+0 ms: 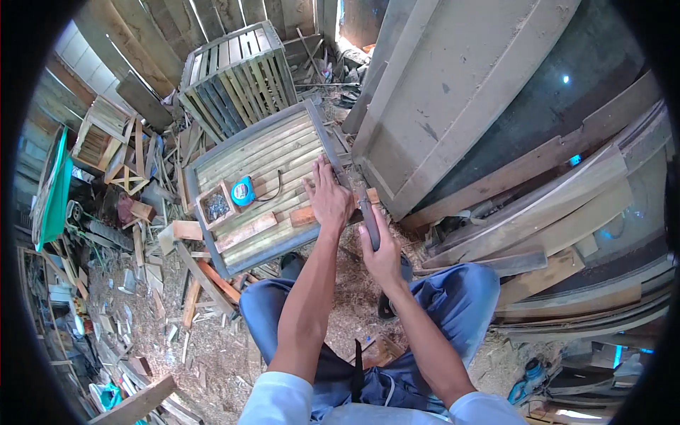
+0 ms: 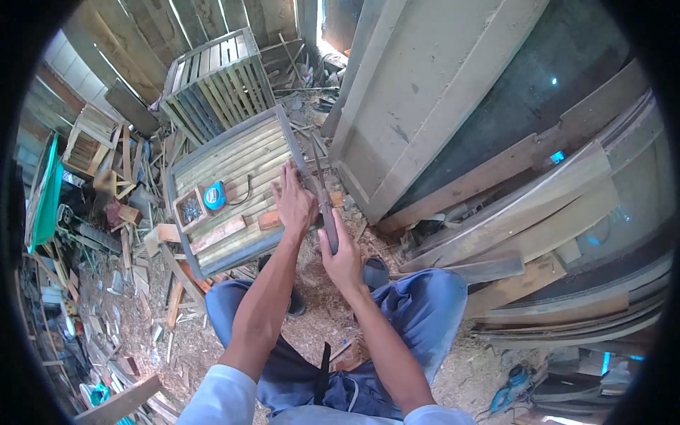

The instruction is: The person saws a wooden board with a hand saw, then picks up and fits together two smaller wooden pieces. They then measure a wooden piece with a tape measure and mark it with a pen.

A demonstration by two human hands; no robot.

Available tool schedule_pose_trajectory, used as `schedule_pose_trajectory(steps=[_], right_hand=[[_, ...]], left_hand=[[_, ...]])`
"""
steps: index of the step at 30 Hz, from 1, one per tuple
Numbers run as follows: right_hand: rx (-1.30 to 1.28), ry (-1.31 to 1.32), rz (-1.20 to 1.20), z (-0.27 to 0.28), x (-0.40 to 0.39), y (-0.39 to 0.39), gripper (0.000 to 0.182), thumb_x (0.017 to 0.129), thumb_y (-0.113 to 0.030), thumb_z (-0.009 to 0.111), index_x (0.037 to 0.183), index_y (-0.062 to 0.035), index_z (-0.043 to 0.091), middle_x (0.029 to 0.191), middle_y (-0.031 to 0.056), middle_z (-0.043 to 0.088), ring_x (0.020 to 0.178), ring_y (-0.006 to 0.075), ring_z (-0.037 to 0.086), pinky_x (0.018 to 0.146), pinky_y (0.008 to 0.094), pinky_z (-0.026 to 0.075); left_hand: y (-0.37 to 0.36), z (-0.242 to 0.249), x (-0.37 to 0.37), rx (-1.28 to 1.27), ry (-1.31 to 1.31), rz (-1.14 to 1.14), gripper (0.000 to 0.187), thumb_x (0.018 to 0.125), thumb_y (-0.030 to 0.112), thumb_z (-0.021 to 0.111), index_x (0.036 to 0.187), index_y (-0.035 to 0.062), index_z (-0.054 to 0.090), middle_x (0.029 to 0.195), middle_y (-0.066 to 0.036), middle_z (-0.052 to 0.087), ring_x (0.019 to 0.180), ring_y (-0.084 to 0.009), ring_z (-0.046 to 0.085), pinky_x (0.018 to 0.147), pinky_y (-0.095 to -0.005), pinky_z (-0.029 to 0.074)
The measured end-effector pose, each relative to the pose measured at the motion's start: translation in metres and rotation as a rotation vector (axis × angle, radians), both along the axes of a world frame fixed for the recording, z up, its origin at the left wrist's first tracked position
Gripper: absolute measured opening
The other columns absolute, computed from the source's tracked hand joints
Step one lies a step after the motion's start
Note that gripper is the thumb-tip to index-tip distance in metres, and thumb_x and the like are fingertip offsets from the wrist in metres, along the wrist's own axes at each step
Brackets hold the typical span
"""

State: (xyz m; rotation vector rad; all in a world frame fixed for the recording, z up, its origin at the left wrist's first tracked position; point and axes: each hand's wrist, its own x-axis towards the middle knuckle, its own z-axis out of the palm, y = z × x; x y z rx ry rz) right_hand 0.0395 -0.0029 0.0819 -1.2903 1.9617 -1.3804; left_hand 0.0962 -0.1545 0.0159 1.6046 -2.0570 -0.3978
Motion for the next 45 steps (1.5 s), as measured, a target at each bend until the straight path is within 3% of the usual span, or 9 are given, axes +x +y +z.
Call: schedule_pose_trajectory(steps=[5,10,15,25,35,36,38,41,45], right_hand=[[-0.041,-0.05,-0.075,-0.066,-0.008,0.023,0.049,0.097,-0.022,0.058,0.14,-0.0012,0.046,0.109,0.0231,0.066,0.091,0.0347,0.068,0.075,0.0395,0.054],[0.015,-0.582,-0.103,0.009,-0.005,0.026,0.045,0.101,-0.023,0.054,0.14,-0.0031,0.045,0.07,-0.0014,0.05,0.053,0.0053,0.044,0.048,0.0236,0.039],[0.263,-0.08,-0.017,0.08,-0.01,0.062,0.047,0.098,-0.021,0.055,0.138,0.0008,0.045,0.11,0.0307,0.063,0.097,0.0447,0.066,0.078,0.0444,0.052],[0.301,0.031,0.046,0.149,0.022,0.07,0.051,0.096,-0.019,0.055,0.14,0.0021,0.042,0.097,0.0351,0.064,0.087,0.0481,0.065,0.07,0.0465,0.055],[-0.028,0.165,-0.01,0.021,-0.007,0.026,0.043,0.095,-0.017,0.058,0.134,-0.0005,0.053,0.108,0.0297,0.065,0.096,0.0429,0.066,0.079,0.0434,0.053],[-0.158,0.285,-0.042,-0.011,-0.013,0.034,0.043,0.096,-0.019,0.059,0.135,-0.003,0.053,0.097,0.023,0.07,0.078,0.0345,0.071,0.069,0.0391,0.054],[0.018,-0.25,-0.143,-0.049,-0.014,0.06,0.043,0.097,-0.021,0.058,0.137,-0.0048,0.052,0.082,0.0117,0.067,0.058,0.0165,0.062,0.055,0.031,0.05],[-0.099,-0.652,-0.202,-0.058,0.003,0.051,0.044,0.102,-0.02,0.052,0.142,-0.0037,0.044,0.067,-0.0028,0.046,0.052,0.0042,0.041,0.047,0.0221,0.036],[0.136,-0.437,-0.132,0.019,-0.01,0.05,0.043,0.101,-0.02,0.054,0.14,-0.004,0.048,0.072,-0.0018,0.051,0.055,0.0058,0.044,0.05,0.0238,0.04]], left_hand=[[0.001,0.004,-0.002,0.014,-0.009,0.008,0.05,0.082,0.011,0.046,0.131,0.0062,0.044,0.159,-0.008,0.026,0.148,-0.0254,0.023,0.119,-0.0567,0.013],[-0.001,0.002,0.001,0.024,-0.01,0.019,0.053,0.081,0.01,0.046,0.134,0.0057,0.044,0.159,-0.007,0.026,0.147,-0.0243,0.023,0.119,-0.0563,0.013],[-0.002,0.0,-0.001,0.021,-0.039,0.017,0.053,0.081,0.011,0.046,0.134,0.0054,0.044,0.159,-0.007,0.026,0.148,-0.0237,0.021,0.119,-0.0561,0.013],[-0.001,0.008,0.001,0.042,-0.082,-0.029,0.059,0.083,0.013,0.045,0.14,0.0018,0.038,0.16,-0.01,0.024,0.149,-0.0254,0.019,0.119,-0.0554,0.012],[0.002,0.0,0.0,0.027,-0.049,-0.043,0.061,0.082,0.016,0.047,0.141,-0.0002,0.039,0.159,-0.012,0.024,0.149,-0.0256,0.019,0.12,-0.054,0.012],[0.002,0.001,-0.002,0.028,-0.037,-0.035,0.061,0.083,0.016,0.047,0.141,0.0001,0.039,0.159,-0.011,0.024,0.149,-0.0252,0.019,0.12,-0.0538,0.012],[0.005,0.001,-0.002,0.044,-0.031,-0.02,0.06,0.083,0.016,0.047,0.14,0.0007,0.04,0.159,-0.01,0.025,0.149,-0.0243,0.019,0.12,-0.0533,0.012],[0.002,0.0,0.003,-0.002,-0.054,-0.005,0.059,0.083,0.015,0.047,0.14,0.0016,0.04,0.16,-0.008,0.024,0.149,-0.0227,0.018,0.12,-0.053,0.012],[0.0,0.002,-0.001,0.021,-0.034,0.004,0.058,0.083,0.014,0.047,0.139,0.0024,0.04,0.159,-0.008,0.025,0.149,-0.0217,0.019,0.12,-0.053,0.012]])
